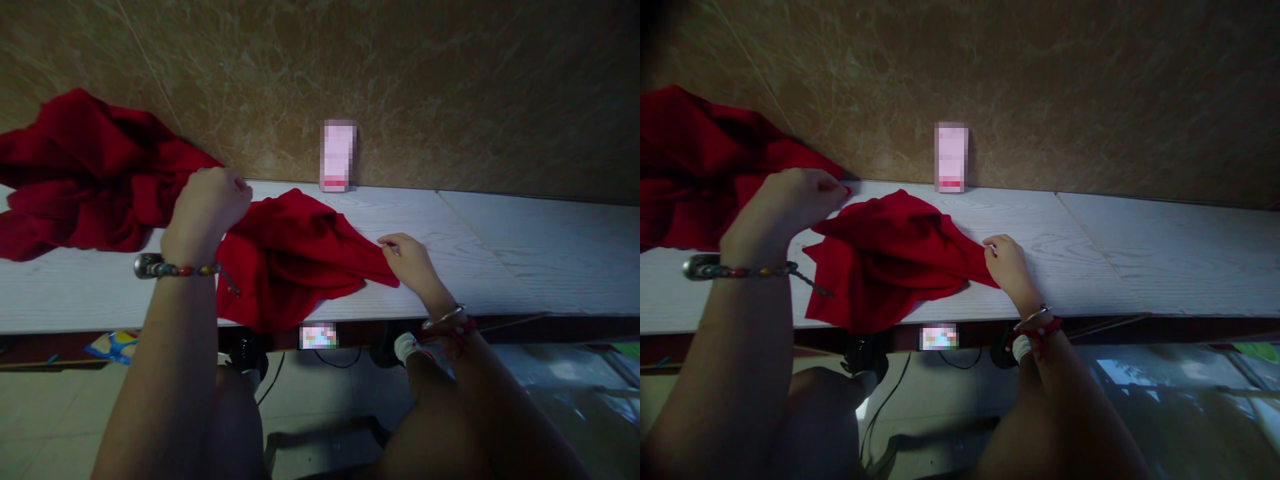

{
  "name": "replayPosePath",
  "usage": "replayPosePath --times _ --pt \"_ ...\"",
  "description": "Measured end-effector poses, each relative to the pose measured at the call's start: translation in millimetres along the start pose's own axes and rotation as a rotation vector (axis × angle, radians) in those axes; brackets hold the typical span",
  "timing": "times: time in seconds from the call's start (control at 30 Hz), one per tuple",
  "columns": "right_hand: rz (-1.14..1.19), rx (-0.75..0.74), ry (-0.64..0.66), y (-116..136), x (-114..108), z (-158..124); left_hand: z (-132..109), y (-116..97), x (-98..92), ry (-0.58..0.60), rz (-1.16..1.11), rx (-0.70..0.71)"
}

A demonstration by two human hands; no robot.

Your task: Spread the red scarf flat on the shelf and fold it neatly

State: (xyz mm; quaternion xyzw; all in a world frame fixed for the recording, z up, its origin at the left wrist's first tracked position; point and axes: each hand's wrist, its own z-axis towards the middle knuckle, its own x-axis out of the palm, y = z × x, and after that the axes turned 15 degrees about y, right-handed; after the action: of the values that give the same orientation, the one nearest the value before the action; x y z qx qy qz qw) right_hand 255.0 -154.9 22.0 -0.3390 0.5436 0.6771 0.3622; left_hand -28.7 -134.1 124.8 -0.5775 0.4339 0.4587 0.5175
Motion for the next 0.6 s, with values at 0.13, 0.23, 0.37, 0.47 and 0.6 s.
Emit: replayPosePath --times 0.13,0.23,0.37,0.47,0.6 --pt "0.101 -0.02 -0.053 7 12 10 4 -24 11.6 0.039 0.01 0.11" --pt "0.16 -0.038 -0.035 14 20 17 12 -29 24.6 0.082 -0.008 0.138" --pt "0.127 -0.059 0.025 23 28 24 20 -26 34.6 0.012 -0.067 0.164" --pt "0.051 -0.045 0.05 29 29 25 22 -23 37.7 -0.025 -0.111 0.137" --pt "0.057 0.001 -0.008 35 25 23 22 -23 38.8 -0.029 -0.133 0.115"
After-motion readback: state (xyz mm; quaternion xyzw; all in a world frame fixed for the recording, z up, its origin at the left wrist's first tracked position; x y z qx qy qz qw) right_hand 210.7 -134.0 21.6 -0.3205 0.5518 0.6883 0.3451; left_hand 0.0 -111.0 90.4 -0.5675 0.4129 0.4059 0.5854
